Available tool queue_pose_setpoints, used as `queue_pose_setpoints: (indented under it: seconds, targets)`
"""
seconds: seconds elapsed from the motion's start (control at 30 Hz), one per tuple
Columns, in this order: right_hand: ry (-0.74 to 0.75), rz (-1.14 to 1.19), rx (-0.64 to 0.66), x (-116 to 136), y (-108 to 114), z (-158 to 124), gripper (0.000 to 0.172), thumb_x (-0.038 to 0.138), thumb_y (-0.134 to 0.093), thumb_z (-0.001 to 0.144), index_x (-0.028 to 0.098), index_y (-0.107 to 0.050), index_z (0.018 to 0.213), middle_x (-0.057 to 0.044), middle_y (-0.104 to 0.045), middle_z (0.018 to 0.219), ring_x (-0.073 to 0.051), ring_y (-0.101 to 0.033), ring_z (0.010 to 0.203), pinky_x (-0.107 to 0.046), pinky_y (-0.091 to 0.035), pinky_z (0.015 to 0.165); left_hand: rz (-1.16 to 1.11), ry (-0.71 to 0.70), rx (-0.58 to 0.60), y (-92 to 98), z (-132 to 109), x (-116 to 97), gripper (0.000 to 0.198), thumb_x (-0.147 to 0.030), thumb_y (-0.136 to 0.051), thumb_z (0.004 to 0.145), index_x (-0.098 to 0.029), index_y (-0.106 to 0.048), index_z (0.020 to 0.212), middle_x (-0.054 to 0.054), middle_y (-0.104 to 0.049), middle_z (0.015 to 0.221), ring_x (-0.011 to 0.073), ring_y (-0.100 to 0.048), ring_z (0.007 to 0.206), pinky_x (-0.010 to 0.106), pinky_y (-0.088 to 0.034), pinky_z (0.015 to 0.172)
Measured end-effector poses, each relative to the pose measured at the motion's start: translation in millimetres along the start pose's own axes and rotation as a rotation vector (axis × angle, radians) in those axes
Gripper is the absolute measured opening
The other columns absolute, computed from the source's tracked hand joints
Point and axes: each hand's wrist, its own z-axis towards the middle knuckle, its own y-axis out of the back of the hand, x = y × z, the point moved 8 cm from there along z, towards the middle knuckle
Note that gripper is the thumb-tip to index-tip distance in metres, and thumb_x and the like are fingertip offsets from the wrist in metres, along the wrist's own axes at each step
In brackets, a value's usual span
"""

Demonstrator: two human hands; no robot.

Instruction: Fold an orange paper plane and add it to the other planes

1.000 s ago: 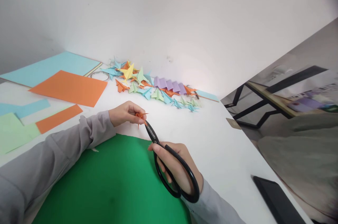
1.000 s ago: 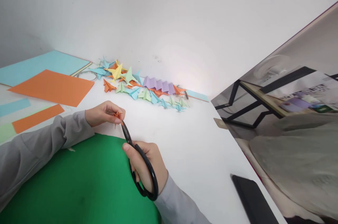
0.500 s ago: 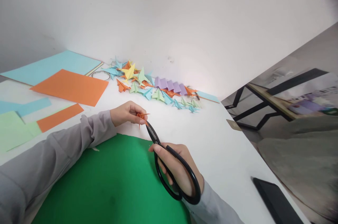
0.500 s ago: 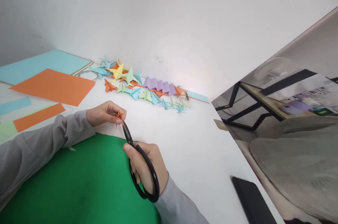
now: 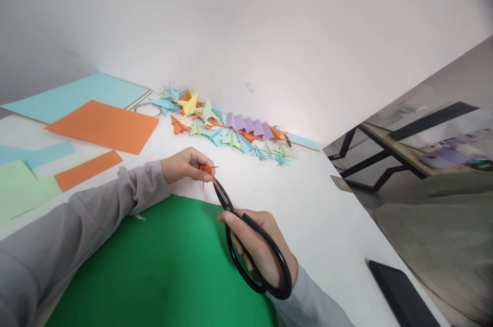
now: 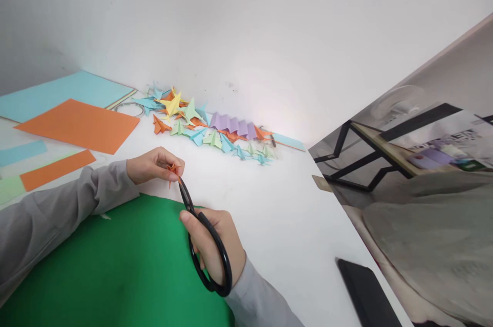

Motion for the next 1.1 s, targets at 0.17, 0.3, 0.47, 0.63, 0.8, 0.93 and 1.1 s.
queue_pose_setpoints:
  seconds: [0.17, 0.3, 0.47, 0.63, 0.8, 0.93, 1.1]
  targets:
    - [0.034, -0.027, -0.005, 3, 0, 0, 0.048, 0.05, -0.048, 0.081, 0.019, -0.039, 0.047, 0.006, -0.033, 0.037, -0.005, -0.033, 0.029, -0.02, -0.023, 0.032, 0.001, 0.0, 0.007, -0.5, -1, 0, 0.019, -0.028, -0.072, 0.059, -0.01, -0.064, 0.062, 0.0, -0.05, 0.055, 0.0092, -0.043, 0.052, 0.024, -0.036, 0.051]
    - [0.059, -0.046, -0.009, 5, 0, -1, 0.049, 0.047, -0.048, 0.083, 0.019, -0.038, 0.045, 0.007, -0.031, 0.034, -0.005, -0.03, 0.03, -0.02, -0.022, 0.033, -0.007, 0.004, 0.009, -0.3, 0, 1, 0.017, -0.025, -0.071, 0.059, -0.01, -0.063, 0.062, 0.0, -0.05, 0.055, 0.0097, -0.043, 0.053, 0.024, -0.035, 0.051]
    - [0.113, -0.096, -0.028, 10, 2, -2, 0.048, 0.045, -0.048, 0.084, 0.019, -0.037, 0.044, 0.006, -0.031, 0.033, -0.005, -0.03, 0.032, -0.022, -0.023, 0.036, -0.004, 0.005, 0.01, -0.3, 0, 0, 0.018, -0.026, -0.071, 0.059, -0.01, -0.063, 0.062, 0.0, -0.05, 0.055, 0.0095, -0.043, 0.052, 0.024, -0.035, 0.051]
    - [0.127, -0.128, -0.033, 10, 2, -2, 0.048, 0.044, -0.047, 0.084, 0.019, -0.037, 0.045, 0.007, -0.031, 0.033, -0.005, -0.03, 0.033, -0.022, -0.023, 0.037, -0.009, 0.01, 0.0, 0.1, 0, 1, 0.018, -0.026, -0.072, 0.058, -0.01, -0.063, 0.061, -0.001, -0.05, 0.054, 0.009, -0.042, 0.051, 0.024, -0.034, 0.051]
    - [0.169, -0.157, -0.033, 15, 2, -3, 0.047, 0.044, -0.046, 0.084, 0.019, -0.038, 0.046, 0.007, -0.032, 0.033, -0.005, -0.031, 0.033, -0.022, -0.023, 0.037, -0.027, 0.005, -0.048, 6.3, 0, 2, 0.016, -0.024, -0.072, 0.057, -0.011, -0.063, 0.058, 0.0, -0.05, 0.053, 0.009, -0.042, 0.051, 0.024, -0.031, 0.049]
    - [0.18, -0.131, -0.041, 14, 4, -3, 0.043, 0.043, -0.048, 0.084, 0.017, -0.042, 0.05, 0.007, -0.034, 0.036, -0.004, -0.033, 0.033, -0.02, -0.024, 0.036, -0.027, 0.002, -0.075, 10.3, -1, 1, 0.016, -0.025, -0.072, 0.057, -0.011, -0.064, 0.057, 0.0, -0.049, 0.051, 0.0085, -0.04, 0.049, 0.023, -0.027, 0.047]
    - [0.108, 0.078, -0.112, 4, 11, 3, 0.036, 0.047, -0.052, 0.08, 0.014, -0.057, 0.068, 0.007, -0.042, 0.041, -0.004, -0.037, 0.03, -0.017, -0.027, 0.031, -0.119, 0.04, -0.129, 11.3, -1, 6, 0.022, -0.03, -0.072, 0.059, -0.01, -0.066, 0.06, 0.002, -0.052, 0.053, 0.0057, -0.037, 0.043, 0.023, -0.022, 0.043]
